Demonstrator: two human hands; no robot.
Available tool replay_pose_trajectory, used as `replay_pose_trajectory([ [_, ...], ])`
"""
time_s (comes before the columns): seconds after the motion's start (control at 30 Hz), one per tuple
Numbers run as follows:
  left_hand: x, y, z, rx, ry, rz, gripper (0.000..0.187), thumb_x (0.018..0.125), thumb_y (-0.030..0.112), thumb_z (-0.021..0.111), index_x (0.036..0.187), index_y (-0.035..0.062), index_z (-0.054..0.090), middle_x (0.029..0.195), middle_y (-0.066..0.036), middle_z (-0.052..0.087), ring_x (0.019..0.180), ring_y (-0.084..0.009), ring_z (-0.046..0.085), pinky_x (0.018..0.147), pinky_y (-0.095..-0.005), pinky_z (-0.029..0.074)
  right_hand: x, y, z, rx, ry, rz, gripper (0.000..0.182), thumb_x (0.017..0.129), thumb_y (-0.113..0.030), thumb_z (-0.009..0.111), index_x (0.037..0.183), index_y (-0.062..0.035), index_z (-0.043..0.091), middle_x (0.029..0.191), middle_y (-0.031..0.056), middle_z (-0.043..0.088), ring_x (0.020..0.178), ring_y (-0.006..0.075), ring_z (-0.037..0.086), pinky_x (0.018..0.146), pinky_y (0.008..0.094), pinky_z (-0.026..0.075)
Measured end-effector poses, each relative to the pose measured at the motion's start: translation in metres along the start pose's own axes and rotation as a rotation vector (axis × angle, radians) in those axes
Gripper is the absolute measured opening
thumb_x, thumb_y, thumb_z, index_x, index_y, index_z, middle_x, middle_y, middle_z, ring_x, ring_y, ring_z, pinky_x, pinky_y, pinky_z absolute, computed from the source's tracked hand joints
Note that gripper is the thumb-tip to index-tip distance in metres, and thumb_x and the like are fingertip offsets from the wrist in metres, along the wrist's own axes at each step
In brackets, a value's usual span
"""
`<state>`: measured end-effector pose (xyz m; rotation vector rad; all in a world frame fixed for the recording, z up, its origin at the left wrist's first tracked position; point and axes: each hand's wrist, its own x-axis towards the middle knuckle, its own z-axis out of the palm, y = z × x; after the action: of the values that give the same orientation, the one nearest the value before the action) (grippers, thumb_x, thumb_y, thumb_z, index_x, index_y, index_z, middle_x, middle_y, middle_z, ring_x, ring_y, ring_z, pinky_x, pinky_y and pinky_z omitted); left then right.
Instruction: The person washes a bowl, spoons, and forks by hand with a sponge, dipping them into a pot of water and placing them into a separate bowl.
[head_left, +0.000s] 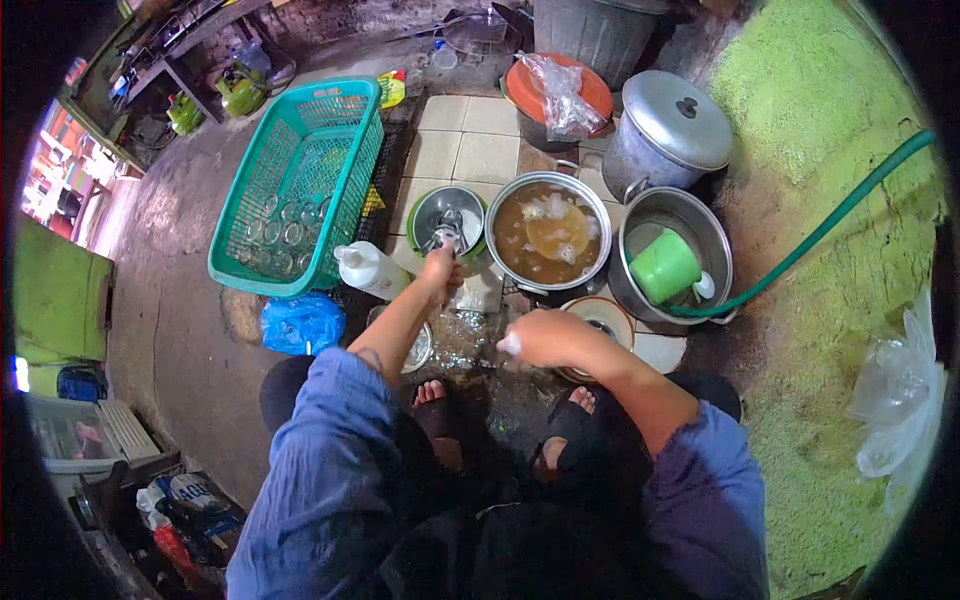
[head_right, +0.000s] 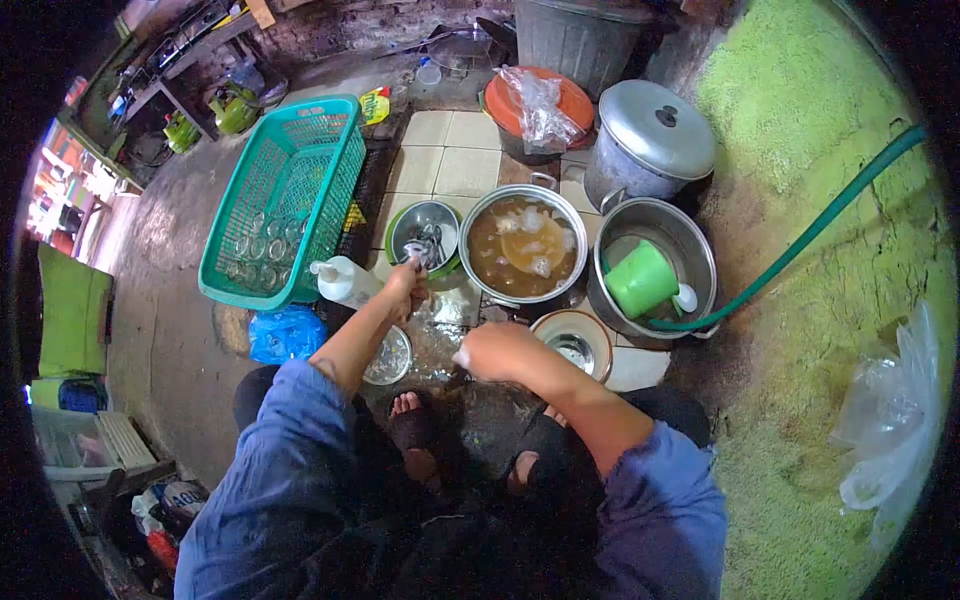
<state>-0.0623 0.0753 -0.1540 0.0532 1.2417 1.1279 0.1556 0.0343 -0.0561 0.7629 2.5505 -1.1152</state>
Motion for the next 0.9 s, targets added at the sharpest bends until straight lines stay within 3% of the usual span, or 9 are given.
replay_pose_trajectory([
  [0.2, 0.181, 0.003, -0.074, 0.637, -0.006, 0.156, 0.016, 0.087, 0.017, 0.052, 0.078, 0.0075, 0.06, 0.058, -0.002, 0.053, 0.047, -0.0147, 0.048, 0.044, -0.028, 0.036, -0.052, 0.0, -0.076, -0.31, 0.257, 0.358, 0.037, 0.085, -0.036, 0.055, 0.085, -0.0013, 0.068, 0.086, 0.021, 0.065, 0.082, 0.0352, 0.064, 0.072, 0.0451, 0.049],
  [0.27, 0.235, -0.007, -0.105, 1.246, -0.017, 0.468, 0.011, 0.081, 0.011, 0.054, 0.08, 0.0034, 0.063, 0.066, -0.011, 0.063, 0.057, -0.0239, 0.061, 0.052, -0.0338, 0.046, -0.063, 0.008, -0.087, -0.285, 0.406, 0.384, 0.036, 0.087, -0.035, 0.054, 0.083, -0.0024, 0.067, 0.085, 0.0205, 0.064, 0.083, 0.036, 0.063, 0.072, 0.0457, 0.048],
  [0.3, 0.231, -0.008, -0.098, 1.246, -0.021, 0.467, 0.011, 0.081, 0.011, 0.054, 0.08, 0.0034, 0.063, 0.066, -0.011, 0.063, 0.057, -0.0239, 0.061, 0.052, -0.0338, 0.046, -0.069, 0.013, -0.09, -0.285, 0.404, 0.387, 0.036, 0.087, -0.035, 0.054, 0.083, -0.0024, 0.067, 0.085, 0.0205, 0.064, 0.083, 0.036, 0.063, 0.072, 0.0457, 0.048],
  [0.4, 0.183, -0.007, -0.056, 1.387, 0.495, 0.762, 0.025, 0.075, 0.019, 0.06, 0.09, -0.0014, 0.063, 0.098, -0.022, 0.061, 0.096, -0.0371, 0.059, 0.081, -0.0426, 0.047, -0.078, 0.024, -0.096, -0.235, 0.421, 0.333, 0.033, 0.088, -0.033, 0.052, 0.085, -0.0019, 0.061, 0.086, 0.0196, 0.063, 0.084, 0.0372, 0.059, 0.073, 0.0456, 0.046],
  [0.53, 0.134, -0.003, 0.021, 1.329, 0.288, 1.231, 0.023, 0.075, 0.013, 0.056, 0.093, 0.0015, 0.063, 0.101, -0.02, 0.06, 0.094, -0.0368, 0.057, 0.086, -0.0441, 0.044, -0.083, 0.027, -0.097, -0.23, 0.408, 0.372, 0.033, 0.088, -0.033, 0.051, 0.085, -0.0017, 0.06, 0.086, 0.0201, 0.062, 0.086, 0.0379, 0.058, 0.075, 0.0454, 0.045],
  [0.67, 0.148, -0.026, 0.065, 1.787, -0.002, 0.888, 0.024, 0.078, 0.015, 0.054, 0.098, 0.0049, 0.064, 0.108, -0.018, 0.06, 0.101, -0.0343, 0.056, 0.09, -0.0433, 0.042, -0.086, 0.022, -0.098, -0.173, 0.339, 0.434, 0.035, 0.089, -0.035, 0.05, 0.085, -0.0014, 0.059, 0.087, 0.0201, 0.062, 0.087, 0.0381, 0.058, 0.076, 0.0448, 0.045],
  [0.73, 0.151, -0.041, 0.072, 2.294, -0.231, 0.582, 0.028, 0.08, 0.02, 0.054, 0.102, 0.0088, 0.065, 0.111, -0.014, 0.061, 0.105, -0.0309, 0.056, 0.093, -0.0449, 0.041, -0.092, 0.022, -0.098, -0.151, 0.329, 0.435, 0.037, 0.089, -0.037, 0.049, 0.085, -0.0014, 0.059, 0.087, 0.0198, 0.062, 0.086, 0.0377, 0.058, 0.076, 0.0445, 0.045],
  [0.87, 0.185, -0.084, 0.058, 2.461, -0.161, 0.693, 0.039, 0.079, 0.034, 0.057, 0.111, 0.012, 0.065, 0.121, -0.009, 0.06, 0.114, -0.0296, 0.054, 0.1, -0.0465, 0.036, -0.105, 0.021, -0.095, -0.191, 0.465, 0.357, 0.034, 0.089, -0.034, 0.051, 0.085, -0.0018, 0.058, 0.087, 0.0184, 0.061, 0.085, 0.0362, 0.059, 0.075, 0.0436, 0.045],
  [0.9, 0.193, -0.084, 0.066, 2.541, -0.359, 0.377, 0.045, 0.08, 0.036, 0.055, 0.117, 0.0113, 0.06, 0.119, -0.012, 0.06, 0.113, -0.0317, 0.054, 0.097, -0.0456, 0.039, -0.107, 0.021, -0.095, -0.21, 0.512, 0.324, 0.032, 0.089, -0.034, 0.051, 0.085, -0.002, 0.058, 0.086, 0.0179, 0.061, 0.084, 0.0356, 0.059, 0.074, 0.0431, 0.046],
])
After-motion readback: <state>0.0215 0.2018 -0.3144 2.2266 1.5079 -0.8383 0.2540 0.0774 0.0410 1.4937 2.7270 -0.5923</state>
